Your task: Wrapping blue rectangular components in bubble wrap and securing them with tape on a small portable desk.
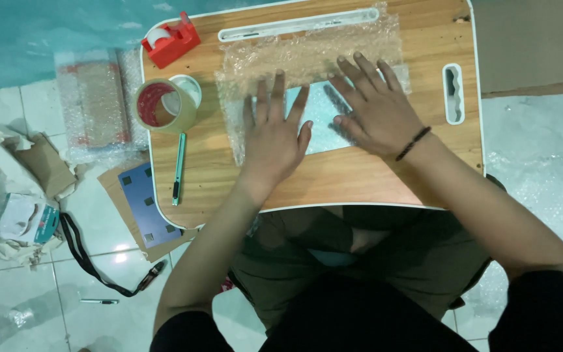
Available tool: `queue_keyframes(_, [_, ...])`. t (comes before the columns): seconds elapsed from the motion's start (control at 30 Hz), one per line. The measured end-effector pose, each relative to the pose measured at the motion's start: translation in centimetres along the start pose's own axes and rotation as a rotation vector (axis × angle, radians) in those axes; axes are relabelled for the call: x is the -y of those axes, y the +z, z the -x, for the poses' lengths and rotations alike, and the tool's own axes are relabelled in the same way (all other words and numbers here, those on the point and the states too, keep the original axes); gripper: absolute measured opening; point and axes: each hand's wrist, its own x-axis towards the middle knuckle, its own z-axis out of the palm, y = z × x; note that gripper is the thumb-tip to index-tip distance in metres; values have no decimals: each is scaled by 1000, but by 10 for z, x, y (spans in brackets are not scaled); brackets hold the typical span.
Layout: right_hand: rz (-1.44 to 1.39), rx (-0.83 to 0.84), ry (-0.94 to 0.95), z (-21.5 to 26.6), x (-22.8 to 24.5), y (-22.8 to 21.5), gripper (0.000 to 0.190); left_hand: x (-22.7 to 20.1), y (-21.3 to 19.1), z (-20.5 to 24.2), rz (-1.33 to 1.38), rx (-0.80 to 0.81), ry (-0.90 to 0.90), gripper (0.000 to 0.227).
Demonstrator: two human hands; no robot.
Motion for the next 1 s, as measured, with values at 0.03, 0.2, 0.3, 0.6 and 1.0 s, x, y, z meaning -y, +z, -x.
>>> queue_keyframes(0.03, [2, 0, -1, 3, 0, 4, 65, 3, 8, 4, 1, -2, 0, 62])
queue_keyframes(0.2, [10, -3, 101, 9, -1, 13, 75, 19, 26, 11, 35, 56, -114, 85])
queue_keyframes(0.3, [25, -62, 96, 9, 2, 10, 74, 17, 18, 11, 100, 33, -120, 82])
queue_keyframes(0.6, [27, -29, 118, 13, -3, 15, 80, 26, 24, 11, 94, 26, -90, 79])
queue_keyframes(1.0, [68, 174, 146, 65, -10, -20, 98, 44, -23, 35, 30, 70, -62, 80])
